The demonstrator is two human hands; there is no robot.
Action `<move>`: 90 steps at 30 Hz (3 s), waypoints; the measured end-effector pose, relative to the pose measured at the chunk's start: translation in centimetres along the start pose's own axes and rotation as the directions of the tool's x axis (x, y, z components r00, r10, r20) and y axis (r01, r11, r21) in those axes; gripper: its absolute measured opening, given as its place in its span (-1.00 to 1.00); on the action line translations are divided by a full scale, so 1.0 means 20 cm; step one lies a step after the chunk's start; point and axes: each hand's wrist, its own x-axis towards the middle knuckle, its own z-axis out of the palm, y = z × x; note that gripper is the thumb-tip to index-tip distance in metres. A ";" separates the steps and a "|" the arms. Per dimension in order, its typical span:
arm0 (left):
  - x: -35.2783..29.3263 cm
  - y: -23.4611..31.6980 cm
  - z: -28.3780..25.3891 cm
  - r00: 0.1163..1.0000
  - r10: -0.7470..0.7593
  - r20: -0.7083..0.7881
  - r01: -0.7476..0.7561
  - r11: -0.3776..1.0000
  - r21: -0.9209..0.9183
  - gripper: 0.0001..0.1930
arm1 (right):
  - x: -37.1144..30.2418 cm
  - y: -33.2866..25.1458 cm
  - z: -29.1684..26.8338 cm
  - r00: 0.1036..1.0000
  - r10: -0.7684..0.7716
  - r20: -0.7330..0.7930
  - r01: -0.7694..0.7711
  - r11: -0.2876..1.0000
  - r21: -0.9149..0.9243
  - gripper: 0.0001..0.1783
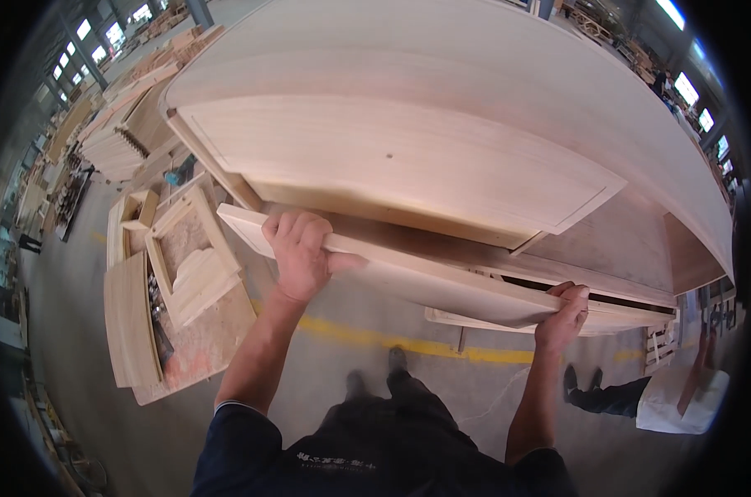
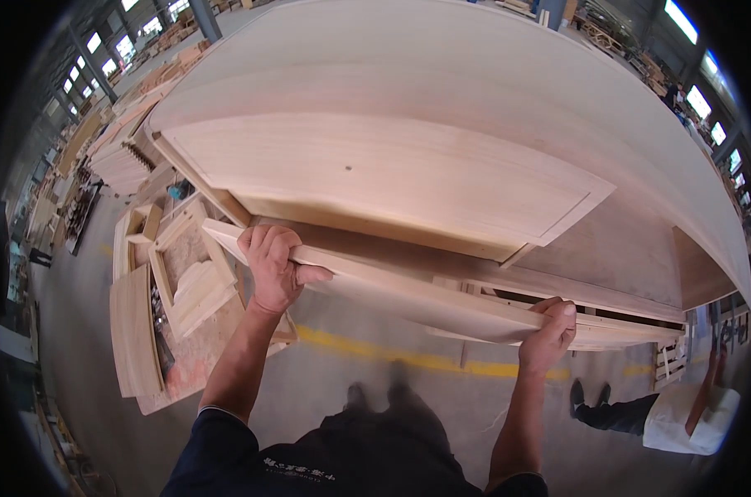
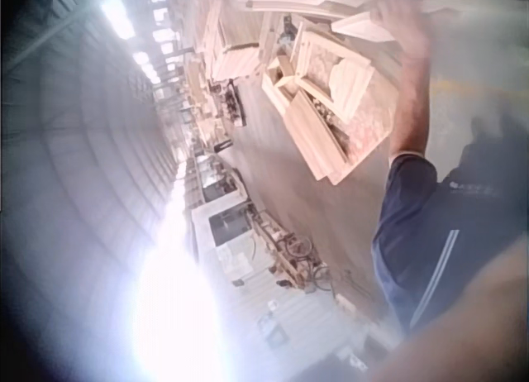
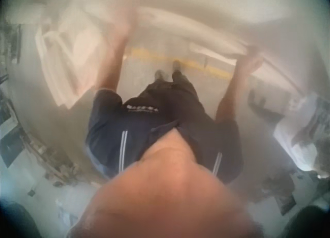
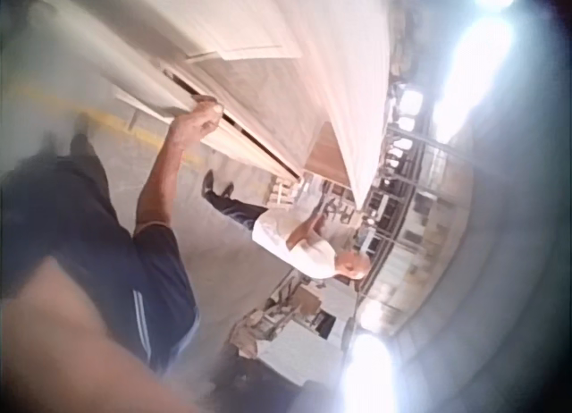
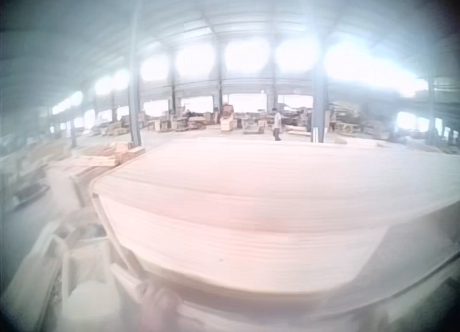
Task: The person assembles a wooden drawer by using a power drill to drive screws into pre-drilled holes, attaching the drawer front and sides, and then slides the completed drawer into a larger wooden cabinet frame.
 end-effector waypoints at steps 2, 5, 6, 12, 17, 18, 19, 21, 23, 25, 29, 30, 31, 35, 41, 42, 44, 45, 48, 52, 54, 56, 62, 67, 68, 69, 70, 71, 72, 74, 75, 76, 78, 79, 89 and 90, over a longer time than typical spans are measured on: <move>-0.02 0.04 -0.07 0.998 -0.049 0.037 0.049 0.999 -0.010 -0.28 | 0.00 -0.04 -0.06 0.989 -0.036 0.142 0.033 0.999 0.023 -0.51; -0.05 0.05 -0.19 0.977 -0.164 0.138 0.166 0.986 -0.006 -0.28 | -0.05 -0.09 -0.12 0.880 0.032 0.474 -0.051 0.998 0.028 -0.56; -0.05 0.03 -0.21 0.982 -0.136 0.127 0.140 0.990 -0.018 -0.27 | -0.05 -0.10 -0.14 0.809 0.084 0.582 -0.101 0.995 -0.003 -0.79; -0.23 -0.18 -0.58 0.950 -0.235 0.208 0.226 0.972 0.065 -0.26 | -0.24 -0.16 0.00 0.630 0.072 0.773 -0.063 0.997 -0.042 -0.58; -0.43 -0.08 -0.77 0.655 -0.665 -0.359 0.744 0.650 0.153 -0.21 | -0.35 -0.46 0.32 0.515 -0.345 0.785 0.195 0.939 0.284 -0.53; -0.47 0.00 -0.76 0.374 -0.915 -0.149 0.744 0.392 -0.540 -0.20 | -0.39 -0.52 0.39 0.345 -0.459 0.819 0.295 0.881 0.370 -0.53; -0.53 0.05 -0.79 0.278 -0.941 0.193 0.479 -0.038 -0.877 -0.24 | -0.44 -0.58 0.46 0.158 -0.516 0.842 0.387 0.817 0.428 -0.53; -0.67 0.13 -0.87 0.427 -0.754 0.499 -0.139 -0.600 -0.788 -0.36 | -0.62 -0.65 0.60 -0.066 -0.695 0.716 0.465 0.614 0.638 -0.48; -0.79 0.06 -0.92 0.135 -0.817 0.561 0.073 -0.556 -0.828 -0.39 | -0.78 -0.71 0.70 -0.246 -0.656 0.714 0.493 0.549 0.675 -0.48; -0.90 -0.05 -0.94 -0.073 -0.829 0.555 0.252 -0.553 -0.794 -0.42 | -0.91 -0.73 0.82 -0.355 -0.627 0.693 0.434 0.546 0.717 -0.47; -1.14 -0.35 -1.09 -0.097 -0.801 0.591 0.046 -0.597 -0.801 -0.38 | -1.14 -0.78 1.06 -0.661 -0.267 0.701 0.267 0.790 0.552 -0.48; -1.19 -0.43 -1.14 -0.057 -0.814 0.577 0.086 -0.580 -0.810 -0.38 | -1.20 -0.76 1.18 -0.606 -0.379 0.700 0.184 0.789 0.586 -0.54; -1.23 -0.50 -1.20 -0.033 -0.821 0.570 0.131 -0.569 -0.812 -0.37 | -1.30 -0.73 1.31 -0.603 -0.386 0.698 0.190 0.781 0.595 -0.54; -1.30 -0.73 -1.35 0.016 -0.850 0.527 0.224 -0.510 -0.830 -0.42 | -1.63 -0.64 1.86 -0.140 -0.129 0.982 0.352 0.920 0.171 -0.70; -1.33 -0.93 -1.56 0.099 -0.885 0.454 0.421 -0.376 -0.825 -0.58 | -2.18 -0.58 2.45 -0.087 -0.450 0.889 0.386 0.807 0.447 -0.81; -1.34 -0.95 -1.60 0.065 -0.901 0.428 0.516 -0.336 -0.788 -0.61 | -2.23 -0.58 2.48 -0.141 -0.439 0.887 0.413 0.788 0.456 -0.86; -1.34 -0.99 -1.67 0.038 -0.916 0.399 0.610 -0.295 -0.735 -0.64 | -2.31 -0.55 2.52 -0.189 -0.425 0.885 0.438 0.771 0.463 -0.86; -1.35 -1.01 -1.72 0.000 -0.905 0.426 0.693 -0.308 -0.652 -0.63 | -2.35 -0.53 2.53 -0.271 -0.355 0.895 0.484 0.753 0.446 -0.88; -1.33 -1.04 -1.80 -0.072 -0.888 0.453 0.786 -0.330 -0.523 -0.59 | -2.44 -0.48 2.58 -0.426 -0.269 0.864 0.489 0.735 0.470 -0.88; -1.33 -1.07 -1.84 -0.064 -0.900 0.432 0.896 -0.242 -0.371 -0.55 | -2.58 -0.41 2.66 -0.562 -0.250 0.788 0.371 0.775 0.511 -0.87; -1.36 -1.08 -1.83 0.006 -0.916 0.401 0.867 -0.195 -0.458 -0.55 | -2.64 -0.38 2.69 -0.585 -0.211 0.783 0.361 0.796 0.485 -0.86; -1.40 -1.09 -1.83 -0.116 -0.918 0.380 0.897 -0.261 -0.357 -0.54 | -2.67 -0.37 2.70 -0.589 -0.135 0.797 0.335 0.857 0.392 -0.85; -1.48 -1.23 -1.81 -0.093 -0.937 0.336 0.778 -0.279 -0.563 -0.40 | -2.73 -0.34 2.85 -0.587 -0.165 0.793 0.290 0.871 0.396 -0.87; -1.51 -1.43 -1.83 -0.118 -0.887 0.446 0.720 -0.386 -0.577 -0.17 | -2.77 -0.36 3.00 -0.560 -0.286 0.777 0.400 0.728 0.557 -0.86; -1.51 -1.48 -1.83 -0.098 -0.888 0.448 0.695 -0.383 -0.608 -0.19 | -2.78 -0.37 3.03 -0.529 -0.312 0.789 0.410 0.720 0.560 -0.86; -1.53 -1.52 -1.84 -0.056 -0.887 0.459 0.665 -0.376 -0.645 -0.21 | -2.78 -0.36 3.05 -0.535 -0.332 0.776 0.408 0.703 0.582 -0.85; -1.54 -1.56 -1.85 -0.057 -0.875 0.482 0.651 -0.398 -0.647 -0.26 | -2.79 -0.36 3.07 -0.556 -0.323 0.766 0.419 0.686 0.594 -0.84; -1.55 -1.61 -1.87 -0.077 -0.875 0.478 0.646 -0.409 -0.644 -0.26 | -2.81 -0.36 3.09 -0.542 -0.348 0.765 0.410 0.685 0.602 -0.84; -1.56 -1.65 -1.89 -0.072 -0.856 0.512 0.665 -0.424 -0.615 -0.28 | -2.83 -0.36 3.11 -0.525 -0.221 0.822 0.438 0.758 0.483 -0.82; -1.58 -1.72 -1.92 -0.060 -0.819 0.571 0.687 -0.448 -0.571 -0.30 | -2.89 -0.37 3.16 -0.508 -0.079 0.858 0.464 0.814 0.350 -0.80; -1.59 -1.75 -1.93 -0.076 -0.817 0.571 0.683 -0.460 -0.567 -0.30 | -2.93 -0.38 3.18 -0.421 -0.011 0.907 0.385 0.903 0.190 -0.77; -1.60 -1.78 -1.93 -0.044 -0.824 0.564 0.689 -0.434 -0.580 -0.30 | -2.97 -0.39 3.19 -0.342 0.071 0.937 0.282 0.959 0.030 -0.73; -1.62 -1.83 -1.95 0.042 -0.835 0.549 0.698 -0.369 -0.613 -0.32 | -3.03 -0.41 3.23 -0.285 0.320 0.904 0.096 0.948 -0.305 -0.67; -1.64 -1.85 -1.95 0.108 -0.839 0.533 0.698 -0.317 -0.642 -0.36 | -3.04 -0.42 3.25 -0.301 0.445 0.843 0.050 0.890 -0.452 -0.68; -1.68 -2.01 -2.07 -0.054 -0.760 0.648 0.774 -0.442 -0.454 -0.36 | -3.08 -0.36 3.29 -0.357 -0.024 0.934 0.454 0.869 0.196 -0.82; -1.69 -2.03 -2.07 -0.077 -0.739 0.669 0.769 -0.471 -0.433 -0.34 | -3.09 -0.34 3.31 -0.316 0.001 0.949 0.340 0.933 0.113 -0.78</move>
